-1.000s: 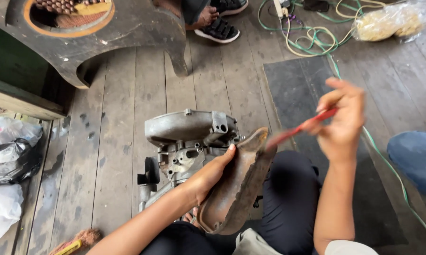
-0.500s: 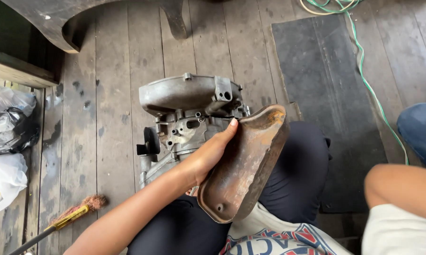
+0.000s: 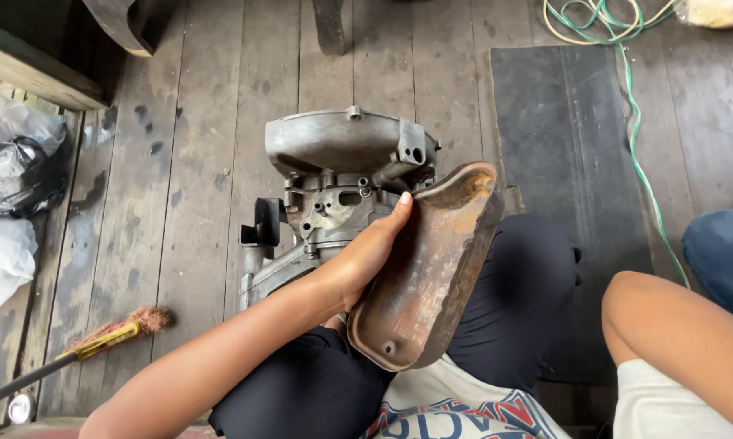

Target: Cleaning a metal engine cover using a small brush to remove dirt or rust while sitting on the floor.

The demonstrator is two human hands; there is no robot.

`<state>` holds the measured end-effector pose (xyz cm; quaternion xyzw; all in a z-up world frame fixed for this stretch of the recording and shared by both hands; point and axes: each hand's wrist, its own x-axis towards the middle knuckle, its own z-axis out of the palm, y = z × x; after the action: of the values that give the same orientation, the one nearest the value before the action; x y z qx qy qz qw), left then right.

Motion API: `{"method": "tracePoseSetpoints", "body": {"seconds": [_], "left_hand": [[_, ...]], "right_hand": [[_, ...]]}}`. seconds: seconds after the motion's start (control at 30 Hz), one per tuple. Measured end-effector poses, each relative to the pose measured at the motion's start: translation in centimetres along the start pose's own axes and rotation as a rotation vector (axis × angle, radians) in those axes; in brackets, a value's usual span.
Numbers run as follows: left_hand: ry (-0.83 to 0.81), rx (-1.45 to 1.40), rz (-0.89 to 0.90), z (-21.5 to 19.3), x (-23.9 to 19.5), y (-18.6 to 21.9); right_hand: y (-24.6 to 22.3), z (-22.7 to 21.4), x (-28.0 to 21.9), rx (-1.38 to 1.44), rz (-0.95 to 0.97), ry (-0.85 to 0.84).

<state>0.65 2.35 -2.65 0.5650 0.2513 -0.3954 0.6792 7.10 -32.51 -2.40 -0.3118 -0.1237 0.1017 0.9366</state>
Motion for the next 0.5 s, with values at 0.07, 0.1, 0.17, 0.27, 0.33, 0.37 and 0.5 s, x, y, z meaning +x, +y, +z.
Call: {"method": "tracePoseSetpoints", "body": {"seconds": [0.07,0.1,0.17,0.27,0.33,0.37,0.5], "left_hand": [[-0.005,-0.027,0.011,-0.2,-0.2,0.0],[0.001,-0.037,0.015,-0.1,-0.2,-0.2],[-0.031,-0.063,0.037,0.0,-0.4,-0.1],[-0.061,-0.081,0.063,0.0,0.3,-0.7],[-0.063,-0.08,0.071,0.0,0.3,-0.8],[-0.07,-0.08,0.069,0.0,0.4,-0.8],[-0.077,-0.067,0.055,1.0,0.2,0.3]], "right_hand": [[5.7,-10.4,2.4,0.002,0.02,-0.016],[6.1,-11.2,2.6,0.004,0.032,-0.025],[7.0,-12.4,3.6,0.011,0.044,-0.048],[8.0,-12.7,5.5,0.025,0.044,-0.092],[7.9,-12.5,6.2,0.026,0.033,-0.113],[7.6,-12.5,6.5,0.024,0.023,-0.121],[6.6,-12.0,6.6,0.017,0.007,-0.148]]}}
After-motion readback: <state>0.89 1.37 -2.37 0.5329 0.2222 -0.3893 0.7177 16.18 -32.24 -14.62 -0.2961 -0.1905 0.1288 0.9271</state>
